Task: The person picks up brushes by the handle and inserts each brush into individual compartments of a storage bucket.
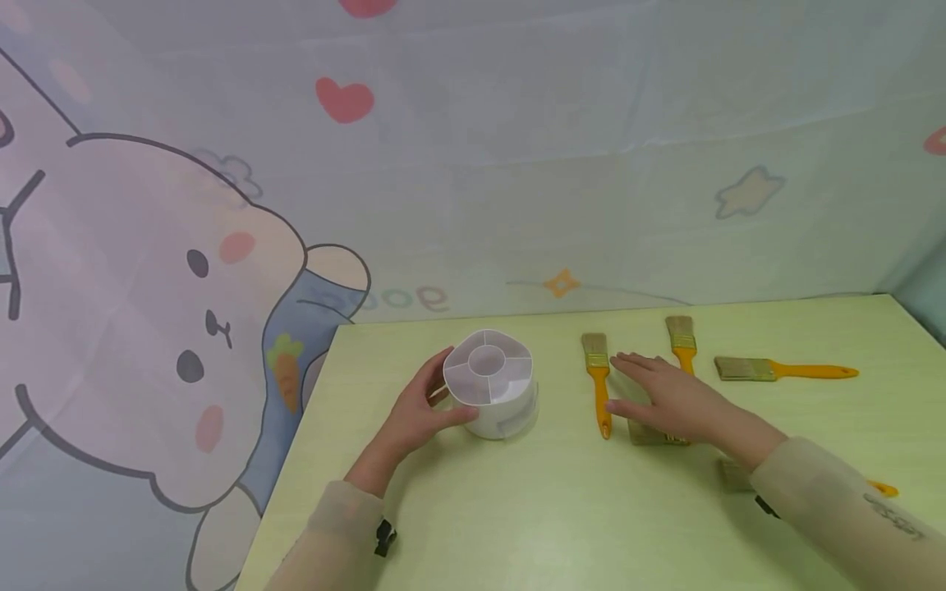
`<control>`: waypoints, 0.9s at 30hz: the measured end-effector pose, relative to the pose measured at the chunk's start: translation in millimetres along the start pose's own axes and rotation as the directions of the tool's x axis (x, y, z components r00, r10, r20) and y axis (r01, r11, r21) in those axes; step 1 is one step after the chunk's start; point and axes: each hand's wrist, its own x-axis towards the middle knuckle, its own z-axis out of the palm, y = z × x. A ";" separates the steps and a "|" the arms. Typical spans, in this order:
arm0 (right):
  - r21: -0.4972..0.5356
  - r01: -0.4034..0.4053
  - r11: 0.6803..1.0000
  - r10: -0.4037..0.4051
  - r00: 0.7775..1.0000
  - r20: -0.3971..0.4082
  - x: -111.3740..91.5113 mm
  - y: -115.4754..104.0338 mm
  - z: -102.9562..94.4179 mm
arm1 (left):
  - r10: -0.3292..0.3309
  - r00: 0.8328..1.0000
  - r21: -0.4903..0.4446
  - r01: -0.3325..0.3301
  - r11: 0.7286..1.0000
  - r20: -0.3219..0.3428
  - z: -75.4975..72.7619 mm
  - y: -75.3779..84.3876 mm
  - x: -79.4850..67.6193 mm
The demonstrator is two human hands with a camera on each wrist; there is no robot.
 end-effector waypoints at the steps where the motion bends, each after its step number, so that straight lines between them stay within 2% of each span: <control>1: -0.003 -0.001 1.000 0.001 1.000 -0.001 0.9 -0.3 0.4 | 0.002 1.000 -0.011 -0.002 1.000 0.003 0.0 0.3 -0.1; 12: -0.096 0.007 0.995 -0.009 1.000 -0.021 13.4 -1.4 11.2 | 0.009 1.000 -0.068 -0.008 0.998 0.017 -0.8 1.1 -1.7; 27: -0.231 0.022 0.973 -0.028 0.999 -0.022 22.8 -3.4 21.6 | 0.011 1.000 -0.074 -0.009 0.997 0.027 -0.6 0.0 -1.5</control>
